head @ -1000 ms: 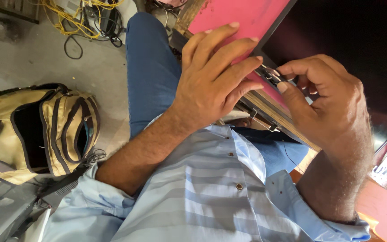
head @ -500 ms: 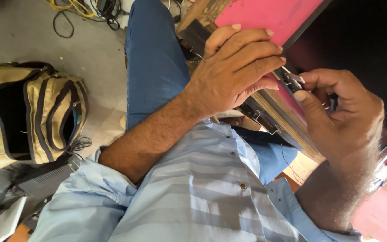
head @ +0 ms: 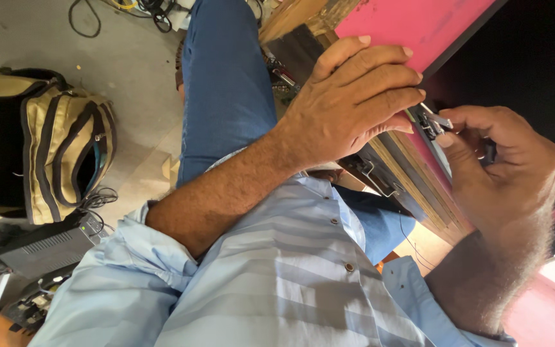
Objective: The person routes thin wires and connects a small electronic component along the bottom edge of a laptop screen by hand.
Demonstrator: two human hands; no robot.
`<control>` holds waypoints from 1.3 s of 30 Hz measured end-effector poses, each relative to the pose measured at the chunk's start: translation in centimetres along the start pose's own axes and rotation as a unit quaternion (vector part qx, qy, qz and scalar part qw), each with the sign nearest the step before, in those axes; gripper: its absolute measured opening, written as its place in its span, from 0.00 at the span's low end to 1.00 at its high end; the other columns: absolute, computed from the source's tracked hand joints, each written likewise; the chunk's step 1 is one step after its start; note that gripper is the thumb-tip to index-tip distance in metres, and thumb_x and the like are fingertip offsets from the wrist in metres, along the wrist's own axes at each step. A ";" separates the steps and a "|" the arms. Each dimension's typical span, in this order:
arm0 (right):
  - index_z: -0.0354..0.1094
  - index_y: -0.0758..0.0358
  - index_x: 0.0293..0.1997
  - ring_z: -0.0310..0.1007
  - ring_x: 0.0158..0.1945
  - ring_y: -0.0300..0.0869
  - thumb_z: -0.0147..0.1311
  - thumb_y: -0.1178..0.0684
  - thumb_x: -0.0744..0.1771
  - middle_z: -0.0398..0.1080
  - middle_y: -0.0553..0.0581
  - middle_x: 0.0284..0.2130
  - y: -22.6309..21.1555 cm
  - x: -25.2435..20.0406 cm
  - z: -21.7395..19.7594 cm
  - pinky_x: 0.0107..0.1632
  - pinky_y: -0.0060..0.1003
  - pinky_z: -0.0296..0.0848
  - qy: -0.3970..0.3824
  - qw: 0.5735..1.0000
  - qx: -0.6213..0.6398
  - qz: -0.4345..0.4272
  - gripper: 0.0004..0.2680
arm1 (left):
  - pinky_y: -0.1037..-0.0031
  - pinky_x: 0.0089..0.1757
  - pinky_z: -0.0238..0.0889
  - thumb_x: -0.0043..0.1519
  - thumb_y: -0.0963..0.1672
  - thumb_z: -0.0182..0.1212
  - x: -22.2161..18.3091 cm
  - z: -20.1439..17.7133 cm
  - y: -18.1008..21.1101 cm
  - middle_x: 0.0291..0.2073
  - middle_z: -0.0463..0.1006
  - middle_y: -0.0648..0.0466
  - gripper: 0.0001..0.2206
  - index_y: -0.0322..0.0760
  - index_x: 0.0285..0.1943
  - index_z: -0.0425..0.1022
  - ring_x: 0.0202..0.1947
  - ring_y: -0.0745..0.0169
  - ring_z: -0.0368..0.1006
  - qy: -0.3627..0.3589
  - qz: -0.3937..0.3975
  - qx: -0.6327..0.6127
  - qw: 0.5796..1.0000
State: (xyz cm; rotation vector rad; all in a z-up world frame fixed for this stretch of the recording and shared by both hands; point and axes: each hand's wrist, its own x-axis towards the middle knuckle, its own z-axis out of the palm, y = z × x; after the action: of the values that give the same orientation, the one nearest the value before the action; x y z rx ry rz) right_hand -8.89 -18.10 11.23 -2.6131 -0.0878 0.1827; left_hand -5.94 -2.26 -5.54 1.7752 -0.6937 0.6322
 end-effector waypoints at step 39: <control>0.74 0.68 0.49 0.68 0.37 0.30 0.61 0.67 0.69 0.75 0.56 0.40 -1.8 -0.3 0.6 0.39 0.24 0.67 0.010 1.000 -0.001 0.022 0.06 | 0.59 0.73 0.46 0.63 0.49 0.68 -0.5 1.1 0.2 0.58 0.73 0.59 0.17 0.38 0.58 0.77 0.70 0.60 0.61 0.038 0.000 -0.003 0.999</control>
State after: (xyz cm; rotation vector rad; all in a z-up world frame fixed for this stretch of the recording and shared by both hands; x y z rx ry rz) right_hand -9.27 -16.26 11.67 -2.6192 -0.0244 0.1708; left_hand -6.33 -3.26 -6.07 1.7361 -0.6428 0.6935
